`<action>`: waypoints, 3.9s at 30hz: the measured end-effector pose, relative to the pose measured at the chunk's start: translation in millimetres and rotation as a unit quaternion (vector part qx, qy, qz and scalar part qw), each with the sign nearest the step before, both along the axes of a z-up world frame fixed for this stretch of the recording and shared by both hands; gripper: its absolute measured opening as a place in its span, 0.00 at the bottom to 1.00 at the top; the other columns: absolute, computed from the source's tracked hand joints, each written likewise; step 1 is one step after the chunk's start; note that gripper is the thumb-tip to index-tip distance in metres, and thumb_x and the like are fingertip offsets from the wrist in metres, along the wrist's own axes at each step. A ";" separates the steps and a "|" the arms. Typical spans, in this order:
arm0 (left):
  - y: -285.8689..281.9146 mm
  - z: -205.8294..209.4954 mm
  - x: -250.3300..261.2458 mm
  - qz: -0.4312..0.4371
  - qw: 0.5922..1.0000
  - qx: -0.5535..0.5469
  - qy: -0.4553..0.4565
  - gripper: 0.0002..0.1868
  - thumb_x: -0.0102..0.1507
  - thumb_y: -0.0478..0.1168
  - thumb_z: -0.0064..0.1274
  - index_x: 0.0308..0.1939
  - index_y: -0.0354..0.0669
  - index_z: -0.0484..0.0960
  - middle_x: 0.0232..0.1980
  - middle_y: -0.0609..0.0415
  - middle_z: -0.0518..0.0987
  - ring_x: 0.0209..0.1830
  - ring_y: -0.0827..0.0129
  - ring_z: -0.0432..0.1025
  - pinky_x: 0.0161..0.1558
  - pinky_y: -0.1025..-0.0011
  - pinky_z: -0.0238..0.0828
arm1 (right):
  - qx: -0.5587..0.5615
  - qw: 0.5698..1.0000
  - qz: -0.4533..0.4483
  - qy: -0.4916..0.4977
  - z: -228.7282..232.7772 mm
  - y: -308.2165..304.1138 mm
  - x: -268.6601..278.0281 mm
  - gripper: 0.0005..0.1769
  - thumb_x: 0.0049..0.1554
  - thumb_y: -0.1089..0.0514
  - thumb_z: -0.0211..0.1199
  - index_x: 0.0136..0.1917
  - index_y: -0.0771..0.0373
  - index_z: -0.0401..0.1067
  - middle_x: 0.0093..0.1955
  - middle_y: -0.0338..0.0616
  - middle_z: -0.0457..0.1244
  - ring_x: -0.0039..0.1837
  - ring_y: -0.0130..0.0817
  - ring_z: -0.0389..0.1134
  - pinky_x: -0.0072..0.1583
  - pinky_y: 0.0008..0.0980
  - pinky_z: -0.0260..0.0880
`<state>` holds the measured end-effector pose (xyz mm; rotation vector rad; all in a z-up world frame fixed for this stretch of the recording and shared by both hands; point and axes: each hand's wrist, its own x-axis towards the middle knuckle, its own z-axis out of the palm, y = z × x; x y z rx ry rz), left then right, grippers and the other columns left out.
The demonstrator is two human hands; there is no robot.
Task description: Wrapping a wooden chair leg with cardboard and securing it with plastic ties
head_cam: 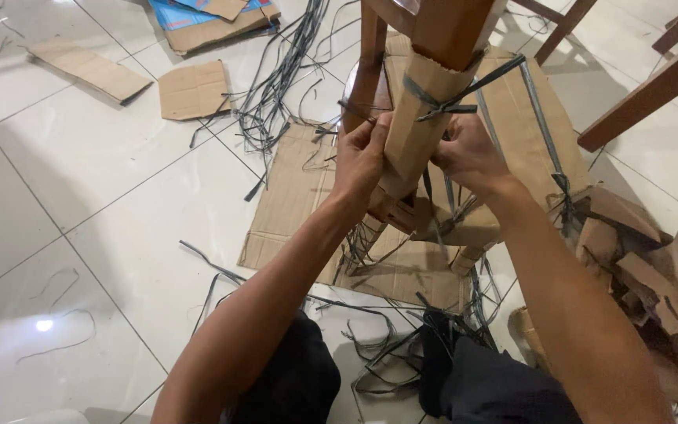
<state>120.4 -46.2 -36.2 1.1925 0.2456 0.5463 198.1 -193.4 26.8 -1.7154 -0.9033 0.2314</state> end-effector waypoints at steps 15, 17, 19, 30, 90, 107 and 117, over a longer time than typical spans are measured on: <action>40.4 -16.6 -41.8 -0.010 0.997 0.073 -0.014 0.16 0.67 0.54 0.59 0.52 0.52 0.87 0.48 0.52 0.87 0.47 0.70 0.78 0.54 0.69 0.73 | 0.063 0.984 -0.080 0.148 -24.0 -63.6 -23.5 0.06 0.65 0.67 0.58 0.55 0.63 0.72 0.31 0.48 0.64 0.24 0.18 0.53 0.28 0.15 0.50; 42.3 -23.2 -43.7 0.012 0.980 0.195 -0.042 0.13 0.66 0.48 0.63 0.46 0.44 0.89 0.40 0.53 0.87 0.38 0.74 0.79 0.43 0.77 0.78 | 0.049 0.981 -0.098 0.157 -45.5 -66.5 -25.7 0.06 0.62 0.65 0.61 0.54 0.61 0.72 0.33 0.46 0.66 0.28 0.21 0.60 0.30 0.16 0.55; 47.3 -27.6 -49.7 0.021 0.967 0.250 -0.043 0.11 0.67 0.47 0.64 0.46 0.44 0.89 0.38 0.51 0.86 0.37 0.71 0.81 0.41 0.75 0.79 | 0.028 0.986 -0.094 0.137 -41.8 -66.4 -40.8 0.06 0.62 0.65 0.60 0.53 0.61 0.72 0.32 0.44 0.66 0.28 0.19 0.59 0.31 0.16 0.55; 64.3 -17.9 -78.3 0.027 0.869 0.493 0.020 0.03 0.65 0.38 0.61 0.41 0.46 0.88 0.33 0.50 0.81 0.34 0.57 0.82 0.40 0.64 0.79 | -0.021 0.999 -0.035 -0.016 -34.4 -57.5 -83.6 0.12 0.63 0.70 0.54 0.54 0.64 0.77 0.29 0.48 0.67 0.26 0.24 0.59 0.32 0.23 0.59; 7.4 -23.1 -56.6 -0.058 0.789 0.611 0.033 0.10 0.62 0.38 0.56 0.45 0.37 0.82 0.43 0.45 0.77 0.36 0.52 0.79 0.39 0.57 0.79 | -0.166 0.791 -0.095 -0.582 -102.5 -34.1 -43.5 0.08 0.60 0.55 0.70 0.50 0.57 0.74 0.46 0.39 0.66 0.47 0.38 0.73 0.36 0.33 0.73; -33.2 -31.1 -62.0 0.019 0.990 0.035 0.136 0.10 0.64 0.46 0.60 0.38 0.43 0.88 0.29 0.53 0.77 0.32 0.71 0.67 0.37 0.75 0.61 | -0.018 0.942 -0.119 -0.314 -71.0 -36.5 -71.6 0.07 0.64 0.63 0.66 0.46 0.69 0.71 0.43 0.55 0.66 0.43 0.53 0.72 0.36 0.43 0.70; -37.3 -25.3 -74.7 0.001 0.995 0.068 -0.076 0.10 0.73 0.46 0.49 0.49 0.43 0.78 0.49 0.47 0.83 0.45 0.69 0.78 0.41 0.77 0.75 | 0.083 0.976 -0.059 -0.191 -40.8 -36.5 -93.8 0.06 0.67 0.66 0.60 0.46 0.69 0.73 0.37 0.52 0.69 0.35 0.43 0.75 0.37 0.35 0.74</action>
